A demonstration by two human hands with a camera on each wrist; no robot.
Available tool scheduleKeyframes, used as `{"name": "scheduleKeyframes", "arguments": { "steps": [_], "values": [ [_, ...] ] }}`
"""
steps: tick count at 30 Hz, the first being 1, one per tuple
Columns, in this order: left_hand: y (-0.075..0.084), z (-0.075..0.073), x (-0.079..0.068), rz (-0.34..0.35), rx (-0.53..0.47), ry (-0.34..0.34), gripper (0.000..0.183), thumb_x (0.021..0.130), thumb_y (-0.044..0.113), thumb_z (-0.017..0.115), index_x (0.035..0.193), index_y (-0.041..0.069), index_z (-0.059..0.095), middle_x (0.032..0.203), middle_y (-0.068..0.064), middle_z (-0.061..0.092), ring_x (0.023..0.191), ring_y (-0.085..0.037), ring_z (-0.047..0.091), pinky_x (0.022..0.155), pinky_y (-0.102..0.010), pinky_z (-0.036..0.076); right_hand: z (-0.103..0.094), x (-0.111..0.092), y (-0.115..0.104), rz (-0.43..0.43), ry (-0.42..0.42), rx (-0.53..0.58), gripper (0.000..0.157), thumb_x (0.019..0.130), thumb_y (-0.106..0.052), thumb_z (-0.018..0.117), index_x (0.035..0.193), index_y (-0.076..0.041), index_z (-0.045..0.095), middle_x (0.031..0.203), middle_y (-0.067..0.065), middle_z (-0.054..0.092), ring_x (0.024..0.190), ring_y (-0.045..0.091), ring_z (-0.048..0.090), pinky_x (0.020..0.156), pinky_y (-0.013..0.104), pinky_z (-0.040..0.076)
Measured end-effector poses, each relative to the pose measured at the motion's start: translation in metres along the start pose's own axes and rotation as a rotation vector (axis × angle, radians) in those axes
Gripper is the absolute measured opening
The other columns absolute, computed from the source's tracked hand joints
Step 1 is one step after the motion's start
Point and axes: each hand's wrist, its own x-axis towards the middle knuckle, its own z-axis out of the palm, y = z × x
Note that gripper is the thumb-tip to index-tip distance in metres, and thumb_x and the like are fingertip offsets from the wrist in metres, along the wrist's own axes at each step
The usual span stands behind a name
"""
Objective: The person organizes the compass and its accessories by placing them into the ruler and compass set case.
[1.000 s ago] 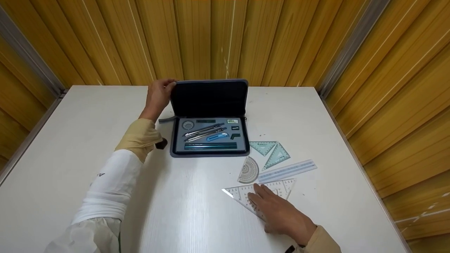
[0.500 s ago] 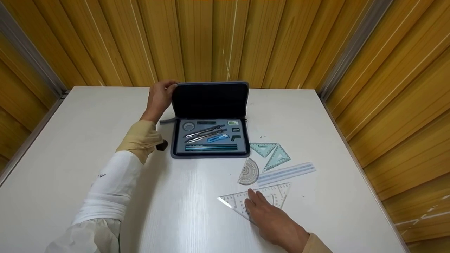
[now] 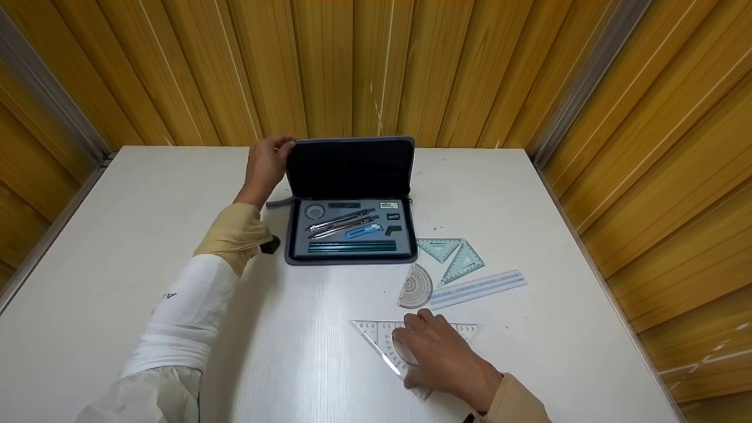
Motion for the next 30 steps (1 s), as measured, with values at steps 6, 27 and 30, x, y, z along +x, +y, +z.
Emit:
{"name": "scheduleKeyframes", "arguments": {
  "steps": [6, 27, 30],
  "values": [
    [0.001, 0.001, -0.001, -0.002, -0.004, -0.002, 0.026, 0.108, 0.024, 0.057, 0.125, 0.016, 0.075, 0.123, -0.001, 0.073, 0.115, -0.017, 0.066, 0.098, -0.035, 0.050, 0.007, -0.005, -0.004, -0.021, -0.013, 0.033, 0.065, 0.077, -0.041, 0.091, 0.133, -0.017, 0.068, 0.153, 0.014, 0.048, 0.139, 0.040, 0.045, 0.108, 0.058, 0.043],
    [0.000, 0.002, -0.001, -0.009, -0.001, 0.004, 0.026, 0.108, 0.024, 0.057, 0.125, 0.016, 0.075, 0.123, 0.000, 0.073, 0.115, -0.017, 0.066, 0.096, -0.035, 0.051, 0.012, -0.010, -0.026, -0.022, -0.098, 0.015, 0.087, 0.073, -0.016, 0.080, 0.153, -0.004, 0.047, 0.164, 0.025, 0.029, 0.148, 0.054, 0.024, 0.107, 0.062, 0.038],
    [0.000, 0.003, -0.001, -0.012, 0.003, 0.003, 0.026, 0.108, 0.025, 0.057, 0.125, 0.016, 0.075, 0.123, 0.000, 0.073, 0.115, -0.017, 0.066, 0.096, -0.035, 0.051, 0.013, -0.010, -0.029, -0.024, -0.107, -0.005, 0.089, 0.074, -0.015, 0.077, 0.155, -0.002, 0.043, 0.165, 0.026, 0.027, 0.149, 0.054, 0.023, 0.109, 0.062, 0.036]
  ]
}}
